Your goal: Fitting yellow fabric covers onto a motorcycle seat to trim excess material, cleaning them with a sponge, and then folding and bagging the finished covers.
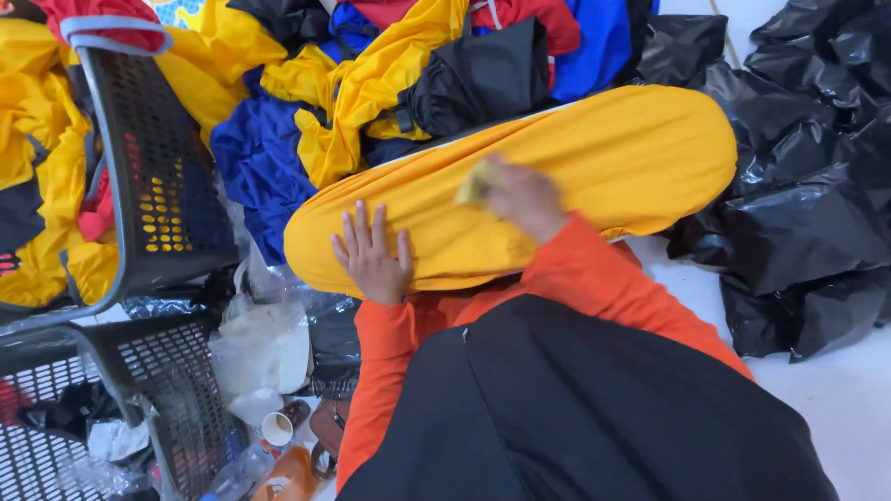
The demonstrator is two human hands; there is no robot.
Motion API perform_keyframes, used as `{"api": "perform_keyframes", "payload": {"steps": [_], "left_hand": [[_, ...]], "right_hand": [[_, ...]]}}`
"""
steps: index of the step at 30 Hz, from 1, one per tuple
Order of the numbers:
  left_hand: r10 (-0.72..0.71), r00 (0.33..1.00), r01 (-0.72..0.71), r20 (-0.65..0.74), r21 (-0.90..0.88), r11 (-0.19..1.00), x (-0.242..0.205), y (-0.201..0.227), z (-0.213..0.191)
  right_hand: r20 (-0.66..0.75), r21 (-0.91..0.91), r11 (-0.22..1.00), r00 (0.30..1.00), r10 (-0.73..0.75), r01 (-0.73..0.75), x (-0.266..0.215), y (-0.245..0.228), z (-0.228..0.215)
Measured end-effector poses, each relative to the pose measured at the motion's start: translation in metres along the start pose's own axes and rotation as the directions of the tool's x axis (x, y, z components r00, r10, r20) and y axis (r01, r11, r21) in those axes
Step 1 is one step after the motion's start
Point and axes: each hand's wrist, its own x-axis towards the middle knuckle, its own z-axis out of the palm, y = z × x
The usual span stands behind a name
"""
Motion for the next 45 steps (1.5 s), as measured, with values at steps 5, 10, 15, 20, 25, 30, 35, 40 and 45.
{"api": "perform_keyframes", "payload": {"steps": [5,10,15,20,25,30,35,40,45], "left_hand": [[-0.001,1.000,0.001,-0.019,-0.007,1.000,0.002,0.003,-0.001],[-0.048,0.998,0.046,-0.047,-0.042,0.998,0.000,0.009,0.000],[-0.021,0.999,0.019,-0.034,-0.045,0.999,0.001,0.003,0.001],[0.002,1.000,-0.003,-0.030,-0.025,1.000,0.000,0.001,0.001],[0.024,0.999,-0.025,-0.041,-0.015,1.000,-0.002,-0.006,0.004],[-0.011,1.000,0.011,-0.013,-0.059,0.998,0.014,0.013,-0.019],[-0.028,0.999,0.029,0.016,-0.047,0.998,0.010,0.011,-0.016],[-0.020,1.000,0.019,-0.014,-0.048,0.999,0.002,0.002,-0.002],[-0.003,0.999,0.002,-0.035,-0.031,1.000,0.003,0.001,0.001]], "right_hand": [[-0.211,-0.309,0.814,0.870,0.445,-0.492,-0.022,0.183,-0.087],[-0.773,-0.345,0.608,0.583,0.248,-0.715,-0.069,0.237,-0.154],[-0.425,0.028,0.994,0.899,0.108,-0.106,-0.060,0.005,-0.098],[0.111,-0.074,0.994,0.991,-0.072,0.081,-0.068,-0.002,-0.031],[-0.263,-0.318,0.768,0.830,0.491,-0.556,-0.084,0.137,-0.116],[-0.698,-0.458,0.544,0.663,0.271,-0.704,-0.106,0.160,-0.176],[-0.539,0.084,0.931,0.770,0.342,-0.355,-0.066,0.029,-0.143],[0.134,-0.125,0.980,0.981,-0.138,0.155,-0.050,-0.018,-0.051],[-0.088,-0.249,0.946,0.978,0.191,-0.207,-0.037,0.099,-0.096]]}}
